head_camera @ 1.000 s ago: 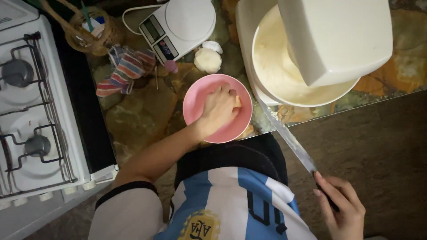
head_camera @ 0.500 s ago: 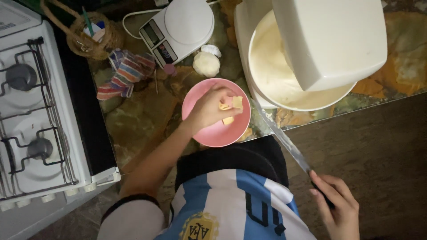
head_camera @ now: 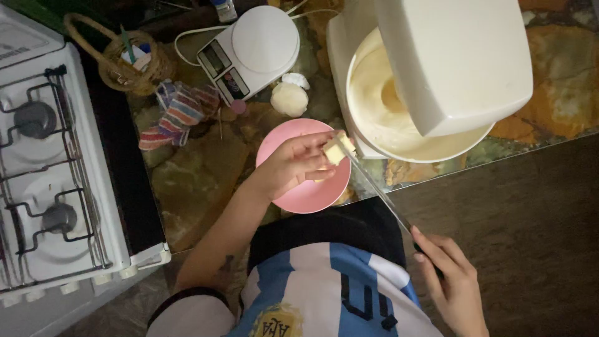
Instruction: The person cuts small cubes of butter from a pink bowl using a knife and adds them to a stand mixer bowl. After finishing, the person moves to the sink and washes the knife and bowl under running water.
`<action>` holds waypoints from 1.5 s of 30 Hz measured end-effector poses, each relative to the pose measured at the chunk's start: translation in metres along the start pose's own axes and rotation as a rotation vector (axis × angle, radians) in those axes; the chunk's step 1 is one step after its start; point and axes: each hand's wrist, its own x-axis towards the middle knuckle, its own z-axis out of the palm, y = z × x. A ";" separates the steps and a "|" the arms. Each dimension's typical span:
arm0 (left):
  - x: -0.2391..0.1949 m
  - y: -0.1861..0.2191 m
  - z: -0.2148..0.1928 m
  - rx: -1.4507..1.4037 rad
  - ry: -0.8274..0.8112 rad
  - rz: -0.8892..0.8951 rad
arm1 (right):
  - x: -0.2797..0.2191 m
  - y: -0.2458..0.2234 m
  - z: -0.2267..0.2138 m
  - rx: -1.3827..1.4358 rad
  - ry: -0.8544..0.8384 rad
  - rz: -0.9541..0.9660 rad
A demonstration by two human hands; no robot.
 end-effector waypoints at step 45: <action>0.049 0.024 0.053 0.251 -0.076 0.375 | 0.006 0.011 0.003 -0.174 0.110 0.009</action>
